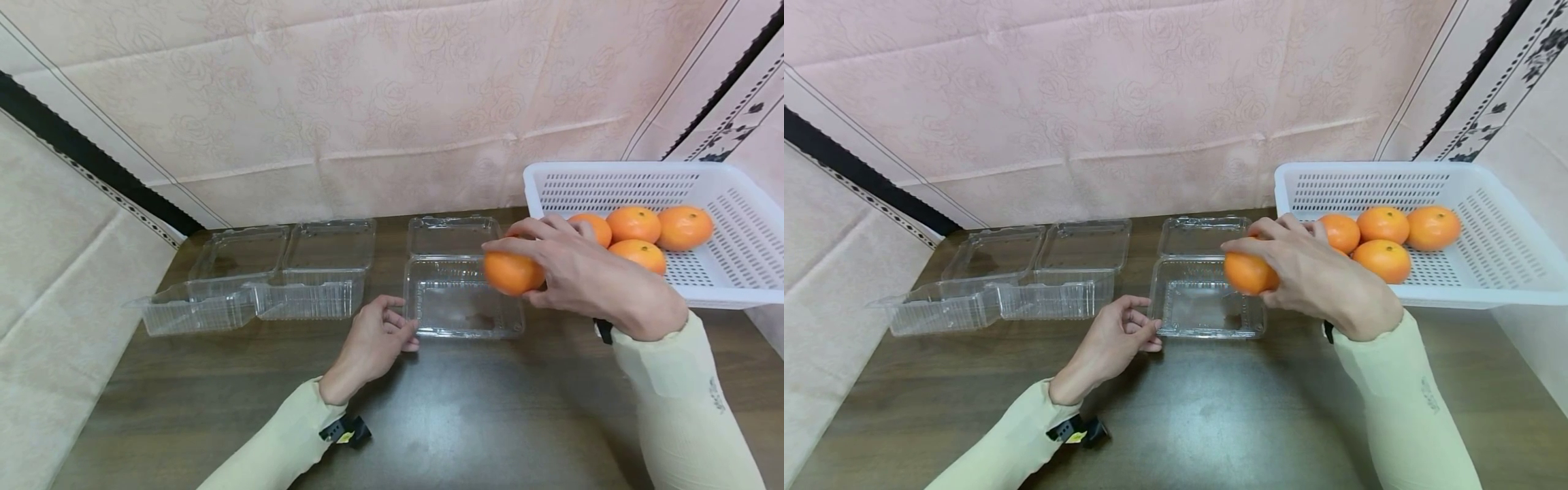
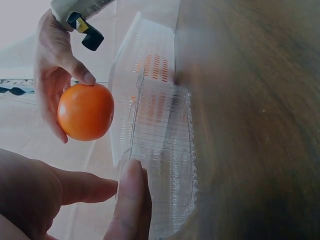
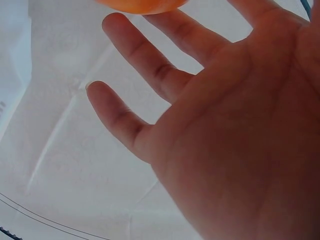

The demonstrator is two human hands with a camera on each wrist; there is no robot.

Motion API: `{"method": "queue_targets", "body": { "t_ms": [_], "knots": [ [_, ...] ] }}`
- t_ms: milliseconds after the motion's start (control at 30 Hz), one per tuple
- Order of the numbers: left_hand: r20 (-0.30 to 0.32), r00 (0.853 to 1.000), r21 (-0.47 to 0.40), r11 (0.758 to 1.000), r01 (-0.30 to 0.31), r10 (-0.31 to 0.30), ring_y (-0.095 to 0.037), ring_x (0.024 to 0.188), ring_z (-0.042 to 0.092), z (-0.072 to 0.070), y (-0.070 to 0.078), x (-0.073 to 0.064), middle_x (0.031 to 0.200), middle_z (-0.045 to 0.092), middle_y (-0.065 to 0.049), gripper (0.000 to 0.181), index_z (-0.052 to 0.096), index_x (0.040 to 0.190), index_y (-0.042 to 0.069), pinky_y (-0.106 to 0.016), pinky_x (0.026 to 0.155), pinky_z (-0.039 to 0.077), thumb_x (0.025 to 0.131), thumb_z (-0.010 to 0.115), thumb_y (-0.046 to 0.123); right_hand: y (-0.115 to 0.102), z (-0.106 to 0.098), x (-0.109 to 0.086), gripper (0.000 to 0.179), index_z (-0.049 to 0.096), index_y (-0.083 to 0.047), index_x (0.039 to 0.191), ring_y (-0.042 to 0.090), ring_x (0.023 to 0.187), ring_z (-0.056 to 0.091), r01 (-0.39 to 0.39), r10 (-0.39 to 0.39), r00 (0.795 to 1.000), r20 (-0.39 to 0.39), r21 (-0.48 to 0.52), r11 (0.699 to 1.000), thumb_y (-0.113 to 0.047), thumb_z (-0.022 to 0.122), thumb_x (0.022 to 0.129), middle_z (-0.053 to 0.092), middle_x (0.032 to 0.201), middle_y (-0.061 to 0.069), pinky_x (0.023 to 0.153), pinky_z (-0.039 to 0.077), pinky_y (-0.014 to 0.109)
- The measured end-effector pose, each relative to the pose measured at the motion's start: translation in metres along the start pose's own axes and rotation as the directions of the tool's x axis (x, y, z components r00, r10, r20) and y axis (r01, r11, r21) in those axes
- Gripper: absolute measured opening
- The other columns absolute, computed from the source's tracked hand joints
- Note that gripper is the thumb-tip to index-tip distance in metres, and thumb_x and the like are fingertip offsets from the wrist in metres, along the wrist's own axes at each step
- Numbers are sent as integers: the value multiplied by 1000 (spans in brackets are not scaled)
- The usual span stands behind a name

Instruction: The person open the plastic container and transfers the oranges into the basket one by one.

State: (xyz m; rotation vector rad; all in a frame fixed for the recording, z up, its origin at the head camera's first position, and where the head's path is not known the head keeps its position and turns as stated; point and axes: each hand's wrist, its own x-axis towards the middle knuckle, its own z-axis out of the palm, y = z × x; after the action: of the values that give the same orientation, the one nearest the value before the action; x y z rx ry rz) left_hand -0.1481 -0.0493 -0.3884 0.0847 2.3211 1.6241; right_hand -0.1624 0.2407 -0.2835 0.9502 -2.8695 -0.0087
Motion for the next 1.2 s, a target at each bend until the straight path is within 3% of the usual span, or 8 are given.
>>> {"method": "queue_targets", "body": {
  "t_ms": [133, 400, 567, 1000, 1200],
  "knots": [
    [-1, 1000, -1, 1000, 2, -2, -21, 73, 76, 0, 1, 0, 94, 69, -14, 45, 51, 137, -4, -36, 72, 65, 98, 68, 9, 1, -2, -3, 78, 55, -30, 144, 25, 116, 51, 4, -5, 1000, -11, -59, 998, -31, 90, 75, 57, 136, 0, 93, 48, 40],
    [-2, 1000, -7, 1000, -2, 2, -26, 76, 76, 0, 1, -1, 94, 69, -15, 44, 52, 136, -4, -36, 72, 65, 98, 68, 10, 5, -3, -3, 77, 57, -33, 143, 26, 121, 48, -77, 75, 997, 22, 57, 995, -24, 89, 73, 58, 136, -1, 89, 37, 42],
    [-1, 1000, -14, 1000, -1, 1, -26, 76, 76, 0, 1, -1, 94, 69, -15, 44, 52, 137, -4, -36, 72, 65, 98, 68, 9, 9, -4, -3, 75, 60, -34, 140, 28, 128, 48, -124, 123, 992, 20, 141, 982, -15, 84, 71, 59, 137, 3, 97, 36, 49],
    [-1, 1000, -11, 1000, 8, -8, -21, 73, 75, 0, 1, -1, 94, 69, -14, 45, 51, 138, -4, -36, 73, 65, 98, 67, 8, 21, -9, -10, 77, 57, -33, 144, 36, 131, 43, -182, 174, 983, 54, 207, 961, -14, 85, 74, 53, 144, 8, 99, 38, 62],
    [4, 1000, -12, 1000, 3, -3, -20, 73, 75, 1, 1, -1, 95, 69, -14, 45, 50, 139, -4, -35, 72, 65, 99, 67, 8, 26, -9, -11, 79, 56, -34, 144, 33, 128, 41, -212, 202, 977, 66, 223, 952, -16, 87, 73, 52, 144, 5, 92, 35, 52]
  ]
}}
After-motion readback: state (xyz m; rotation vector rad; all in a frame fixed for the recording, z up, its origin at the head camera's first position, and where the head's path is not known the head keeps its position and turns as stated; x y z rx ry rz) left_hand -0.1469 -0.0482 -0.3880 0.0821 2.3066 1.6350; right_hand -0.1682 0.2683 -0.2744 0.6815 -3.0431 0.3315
